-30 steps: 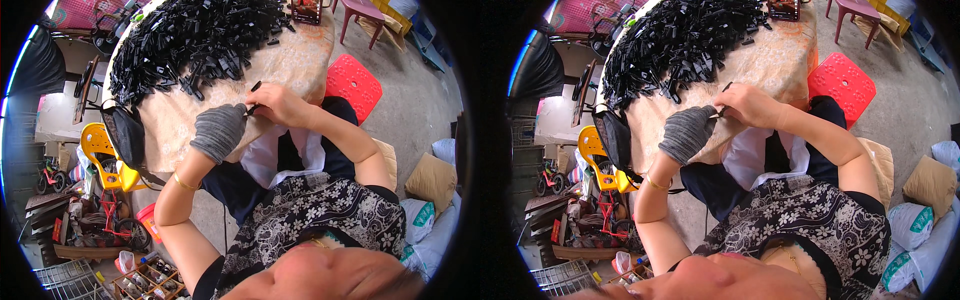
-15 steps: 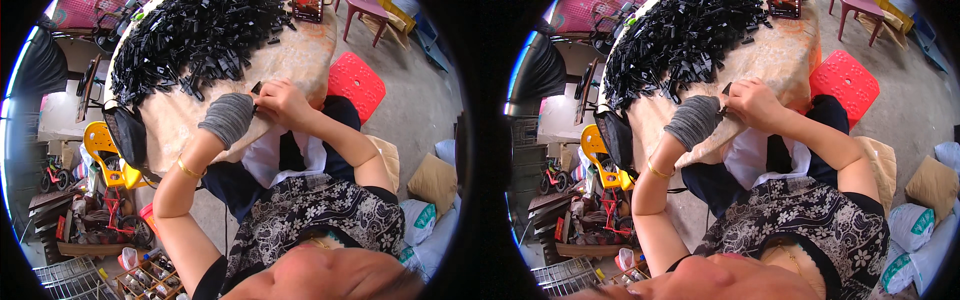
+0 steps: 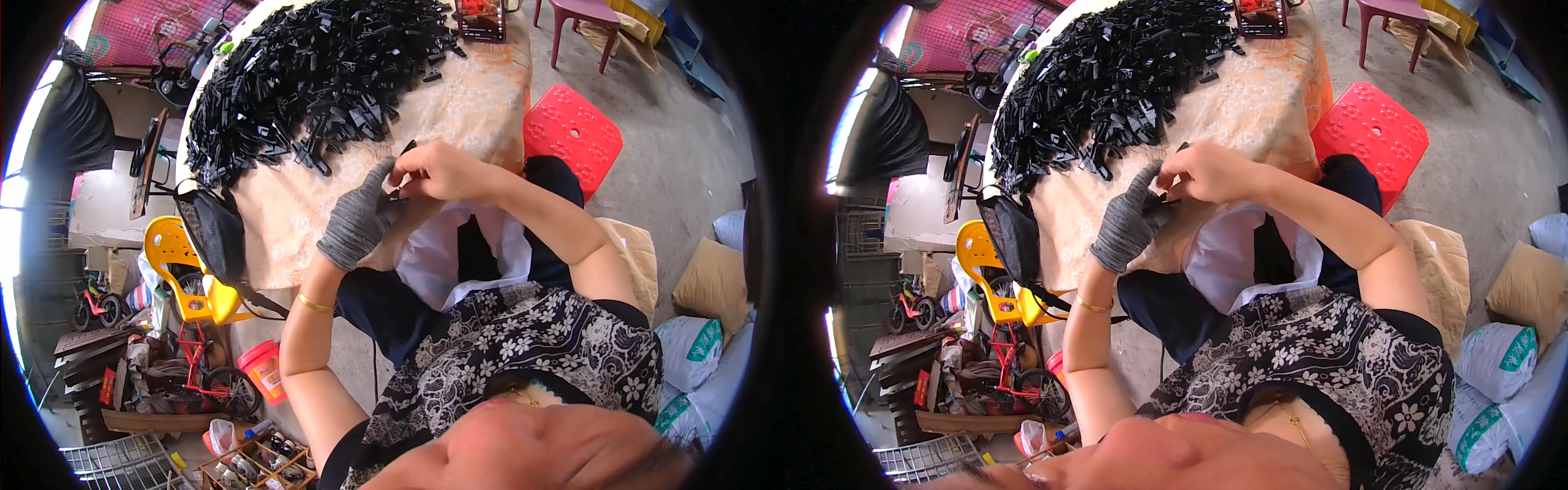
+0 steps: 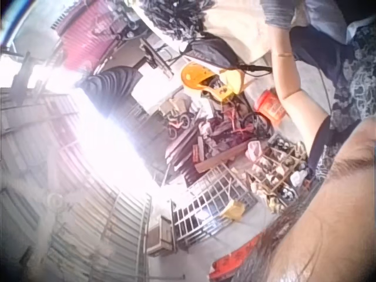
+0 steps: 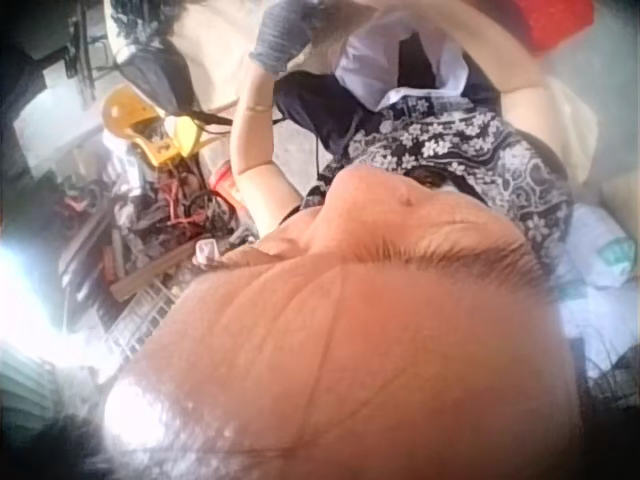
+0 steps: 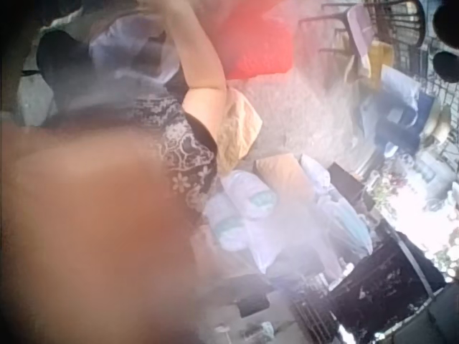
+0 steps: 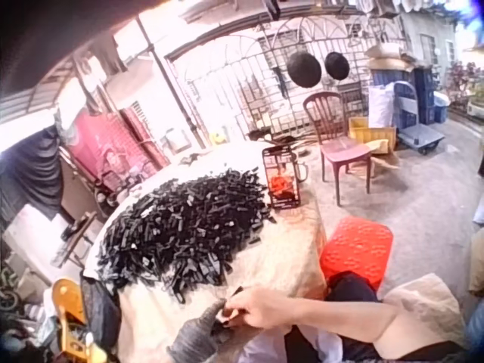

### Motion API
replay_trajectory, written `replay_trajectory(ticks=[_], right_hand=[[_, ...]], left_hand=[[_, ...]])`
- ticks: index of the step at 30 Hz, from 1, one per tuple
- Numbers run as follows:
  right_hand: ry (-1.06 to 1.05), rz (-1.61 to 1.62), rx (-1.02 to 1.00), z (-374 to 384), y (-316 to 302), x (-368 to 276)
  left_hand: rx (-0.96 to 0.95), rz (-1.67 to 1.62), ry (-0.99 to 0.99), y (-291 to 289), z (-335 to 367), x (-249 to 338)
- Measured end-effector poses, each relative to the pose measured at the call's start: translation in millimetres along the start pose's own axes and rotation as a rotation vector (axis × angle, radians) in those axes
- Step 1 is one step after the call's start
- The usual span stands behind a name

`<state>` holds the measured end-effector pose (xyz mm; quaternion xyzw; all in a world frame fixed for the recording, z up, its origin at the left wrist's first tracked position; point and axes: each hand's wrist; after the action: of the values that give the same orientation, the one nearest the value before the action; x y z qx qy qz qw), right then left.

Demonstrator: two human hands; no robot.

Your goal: Assembling small black plastic components on a table.

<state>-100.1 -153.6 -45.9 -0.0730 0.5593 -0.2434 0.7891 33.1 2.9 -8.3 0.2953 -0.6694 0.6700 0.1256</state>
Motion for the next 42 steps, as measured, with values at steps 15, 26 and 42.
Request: replay_trajectory(ticks=[15,26,42], right_hand=[[0.022,0.098,-0.317,-16,-28,-14],[-0.282,-0.623,0.246,6,-8,24],[-0.069,-0.16,0.259,-10,-13,11]], left_hand=[[-0.142,0.203,0.317,3,-34,51],[0.364,0.369,0.012,-7,75,-22],[0.486,0.09,0.025,-9,61,-39]])
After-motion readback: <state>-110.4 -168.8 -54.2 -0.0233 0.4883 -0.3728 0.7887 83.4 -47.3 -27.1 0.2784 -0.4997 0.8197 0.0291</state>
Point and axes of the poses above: each hand's wrist, its own z-axis towards the middle knuckle, its own y-axis out of the palm, x = y × z, and after that the axes turned 1 degree about -x, right-handed
